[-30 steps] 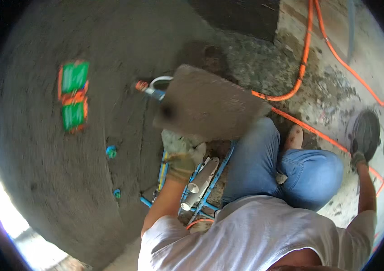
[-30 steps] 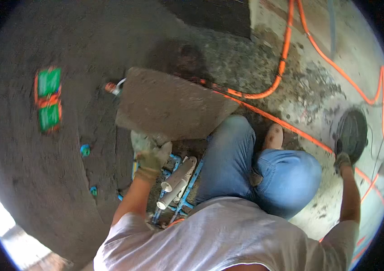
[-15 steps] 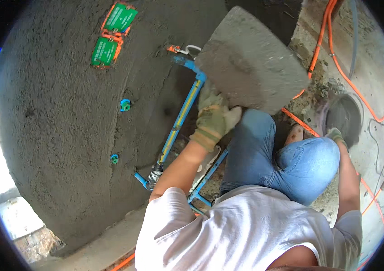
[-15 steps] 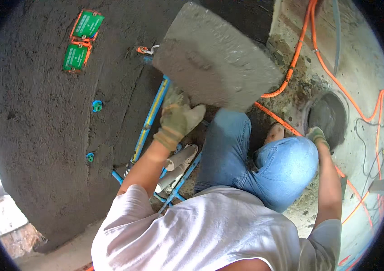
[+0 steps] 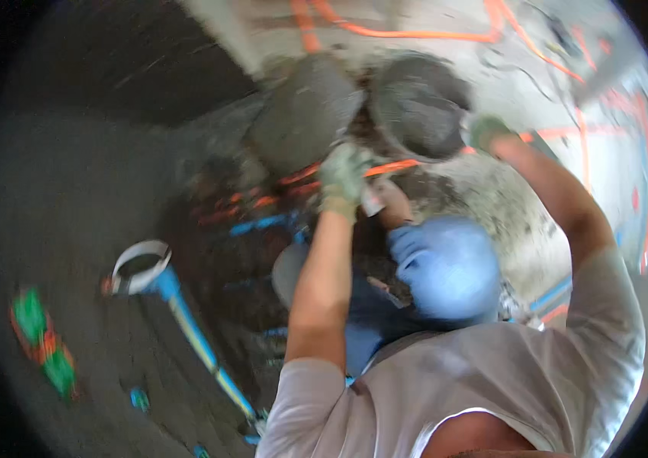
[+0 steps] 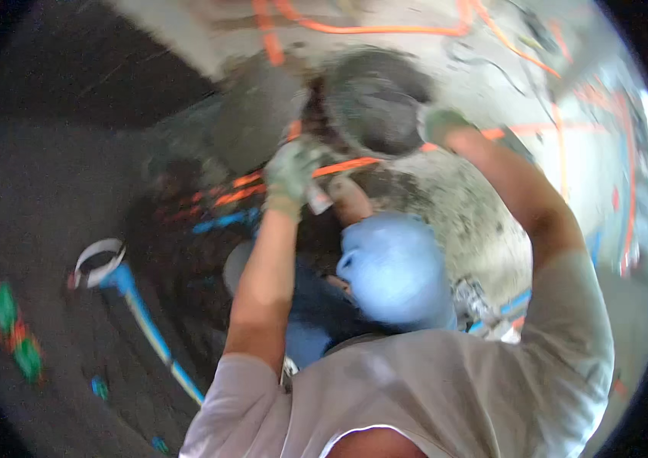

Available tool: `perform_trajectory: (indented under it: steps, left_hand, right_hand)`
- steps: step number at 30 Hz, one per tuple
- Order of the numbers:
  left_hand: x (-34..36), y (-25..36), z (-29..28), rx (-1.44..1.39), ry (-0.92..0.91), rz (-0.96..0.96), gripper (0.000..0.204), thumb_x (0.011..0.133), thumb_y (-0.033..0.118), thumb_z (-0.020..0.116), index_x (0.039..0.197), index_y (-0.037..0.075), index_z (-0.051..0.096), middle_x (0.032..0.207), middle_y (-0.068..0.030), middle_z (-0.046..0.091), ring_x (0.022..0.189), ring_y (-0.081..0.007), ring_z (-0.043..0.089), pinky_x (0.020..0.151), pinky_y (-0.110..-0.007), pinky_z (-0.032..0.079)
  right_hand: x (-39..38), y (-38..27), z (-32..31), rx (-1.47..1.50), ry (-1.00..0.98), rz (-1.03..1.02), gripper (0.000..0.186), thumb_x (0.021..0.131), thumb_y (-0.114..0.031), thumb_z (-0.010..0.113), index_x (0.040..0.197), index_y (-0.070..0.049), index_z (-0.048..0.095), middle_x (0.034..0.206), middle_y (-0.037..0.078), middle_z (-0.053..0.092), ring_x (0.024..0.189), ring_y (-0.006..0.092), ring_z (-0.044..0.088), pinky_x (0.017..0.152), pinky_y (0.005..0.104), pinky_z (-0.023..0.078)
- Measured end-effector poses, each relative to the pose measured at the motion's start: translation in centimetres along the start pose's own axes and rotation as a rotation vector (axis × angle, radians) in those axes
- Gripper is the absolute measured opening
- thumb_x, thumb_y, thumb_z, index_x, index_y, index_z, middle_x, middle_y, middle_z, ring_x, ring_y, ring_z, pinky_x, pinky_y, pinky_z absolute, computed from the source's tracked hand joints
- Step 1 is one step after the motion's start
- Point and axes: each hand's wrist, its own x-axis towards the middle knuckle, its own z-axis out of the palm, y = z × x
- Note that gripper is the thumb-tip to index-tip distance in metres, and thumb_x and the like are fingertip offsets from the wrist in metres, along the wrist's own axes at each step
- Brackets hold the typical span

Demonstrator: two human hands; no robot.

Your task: The person is applying plaster or cement mix to a wall surface and around floor conduits using a trowel and a hawk.

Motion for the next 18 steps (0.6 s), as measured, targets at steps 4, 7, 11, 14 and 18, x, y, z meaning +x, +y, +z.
perform_trajectory:
  steps: [4, 7, 11, 14, 18]
  left_hand:
    - [4.1, -2.5, 9.0, -0.658, 0.183, -0.64, 0.037, 0.093, 0.019, 0.056, 0.123, -0.002, 0.054, 0.119, -0.0136, 0.06, 0.108, -0.0258, 0.06, 0.09, -0.033, 0.049]
    - [5.1, -4.4, 12.5, -0.773, 0.216, -0.701, 0.041, 0.091, 0.016, 0.059, 0.125, -0.004, 0.051, 0.123, -0.0154, 0.057, 0.117, -0.0275, 0.055, 0.1, -0.037, 0.043]
    - [7.8, -5.0, 11.2, -0.799, 0.182, -0.695, 0.036, 0.091, 0.015, 0.058, 0.122, -0.003, 0.054, 0.121, -0.0155, 0.058, 0.115, -0.0273, 0.056, 0.101, -0.037, 0.043]
    - [9.2, -4.9, 12.1, -0.773, 0.163, -0.67, 0.035, 0.091, 0.013, 0.058, 0.122, -0.002, 0.056, 0.121, -0.0165, 0.057, 0.116, -0.0272, 0.055, 0.103, -0.038, 0.041]
    - [11.5, -4.5, 14.7, -0.718, 0.108, -0.595, 0.035, 0.091, 0.013, 0.057, 0.124, 0.001, 0.055, 0.122, -0.0136, 0.056, 0.116, -0.0264, 0.054, 0.103, -0.039, 0.041]
  right_hand:
    - [5.2, 10.6, 2.4, 0.035, 0.071, 0.339, 0.025, 0.084, -0.017, 0.056, 0.098, -0.002, 0.072, 0.102, 0.02, 0.069, 0.091, 0.0334, 0.069, 0.078, 0.0444, 0.054]
    - [6.8, 12.3, 6.6, -0.139, 0.06, 0.243, 0.022, 0.084, -0.013, 0.057, 0.096, -0.005, 0.073, 0.094, 0.016, 0.072, 0.086, 0.0299, 0.071, 0.076, 0.0409, 0.056]
    - [8.7, 6.2, 7.3, 0.086, -0.027, 0.237, 0.032, 0.09, -0.027, 0.05, 0.094, -0.003, 0.07, 0.091, 0.019, 0.069, 0.084, 0.0312, 0.069, 0.077, 0.0433, 0.054]
    - [9.0, 8.6, 5.1, 0.066, 0.026, 0.229, 0.031, 0.09, -0.027, 0.051, 0.091, -0.003, 0.07, 0.089, 0.018, 0.07, 0.084, 0.0302, 0.069, 0.075, 0.0421, 0.054]
    - [13.5, 13.7, -1.1, 0.081, 0.101, 0.28, 0.014, 0.08, -0.008, 0.065, 0.091, -0.003, 0.073, 0.084, 0.015, 0.07, 0.076, 0.0226, 0.069, 0.066, 0.0369, 0.056]
